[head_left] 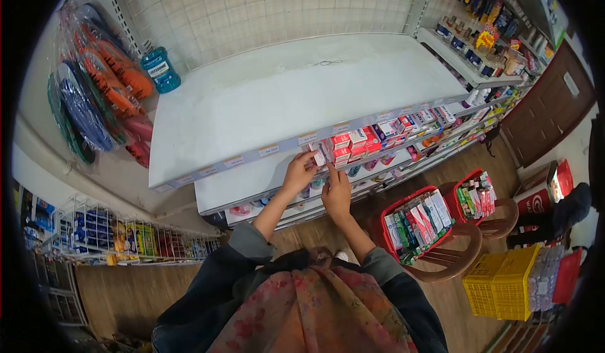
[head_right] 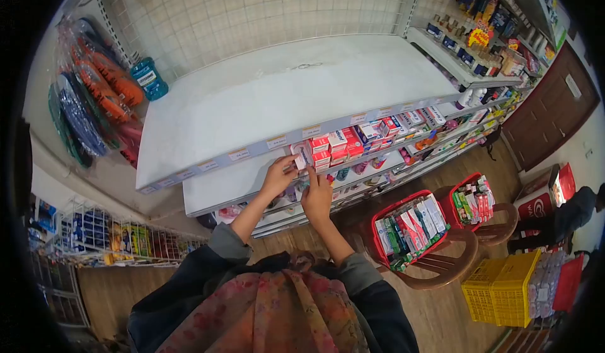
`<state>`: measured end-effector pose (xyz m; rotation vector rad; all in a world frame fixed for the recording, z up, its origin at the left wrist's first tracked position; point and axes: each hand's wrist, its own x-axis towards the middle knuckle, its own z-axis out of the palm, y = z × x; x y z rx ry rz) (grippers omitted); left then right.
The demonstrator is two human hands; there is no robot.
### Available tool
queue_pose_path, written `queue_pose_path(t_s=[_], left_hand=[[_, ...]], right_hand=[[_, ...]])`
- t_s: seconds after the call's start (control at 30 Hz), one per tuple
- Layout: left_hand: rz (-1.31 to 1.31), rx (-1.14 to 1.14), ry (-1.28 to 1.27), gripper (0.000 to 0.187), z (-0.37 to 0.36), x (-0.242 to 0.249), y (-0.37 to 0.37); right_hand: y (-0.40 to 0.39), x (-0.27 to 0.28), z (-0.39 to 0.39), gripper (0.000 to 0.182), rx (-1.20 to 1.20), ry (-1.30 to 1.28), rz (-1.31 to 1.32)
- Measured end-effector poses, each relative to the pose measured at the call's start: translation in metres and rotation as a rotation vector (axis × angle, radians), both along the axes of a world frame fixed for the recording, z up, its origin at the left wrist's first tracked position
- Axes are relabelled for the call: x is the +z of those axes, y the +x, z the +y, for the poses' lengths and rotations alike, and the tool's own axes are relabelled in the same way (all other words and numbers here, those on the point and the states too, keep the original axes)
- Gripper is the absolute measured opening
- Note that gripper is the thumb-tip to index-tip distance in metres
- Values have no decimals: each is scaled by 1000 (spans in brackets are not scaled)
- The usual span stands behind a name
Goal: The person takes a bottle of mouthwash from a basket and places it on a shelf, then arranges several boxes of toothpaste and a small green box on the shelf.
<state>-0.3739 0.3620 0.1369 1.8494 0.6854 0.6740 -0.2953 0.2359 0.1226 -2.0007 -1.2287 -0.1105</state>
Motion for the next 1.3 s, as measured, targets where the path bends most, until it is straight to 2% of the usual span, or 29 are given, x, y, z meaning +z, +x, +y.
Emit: queue_pose_path(t_s=[0.1, 0.37, 0.43, 0.5, 0.57, 0.6, 0.67, 0.7, 0.73, 0.77, 0.83, 1.07, 1.3], left_hand=[[-54, -12, 32, 45, -5, -8, 0], [3, -98, 38, 46, -5, -7, -6], [-95, -73, 84, 48, -7, -10, -5], [-112, -67, 123, 46, -18, -7, -12], [-153, 14, 375, 41, -34, 0, -23], [-164, -6, 378, 41, -45, 2, -30], [-2, -52, 143, 36, -74, -4, -46], [-1, -79, 139, 36, -91, -11, -49], [-19, -161, 66, 35, -108, -18, -52], [-37, -237, -5, 34, -122, -24, -53], [8, -301, -48, 32, -154, -32, -47], [95, -512, -151, 32, -262, -62, 4], [78, -569, -311, 35, -367, -98, 47]], right_hand=[[-5, 3, -5, 59, -43, 20, -1], [-14, 2, -8, 61, -135, 69, -2], [-15, 9, -13, 62, -61, -4, 157], [-18, 8, -21, 63, -66, 21, 167], [-19, 4, -35, 64, -42, 38, 226], [-22, 8, -48, 60, -36, 44, 181], [-19, 0, -78, 56, -36, -4, 228], [-19, -4, -94, 53, -9, -55, 287], [-18, -7, -111, 42, -20, -21, 295], [-15, -10, -127, 42, -38, -19, 297], [-5, -13, -160, 36, 42, -69, 370], [34, -24, -283, 30, 77, -143, 438], [91, -41, -395, 34, -116, -169, 453]])
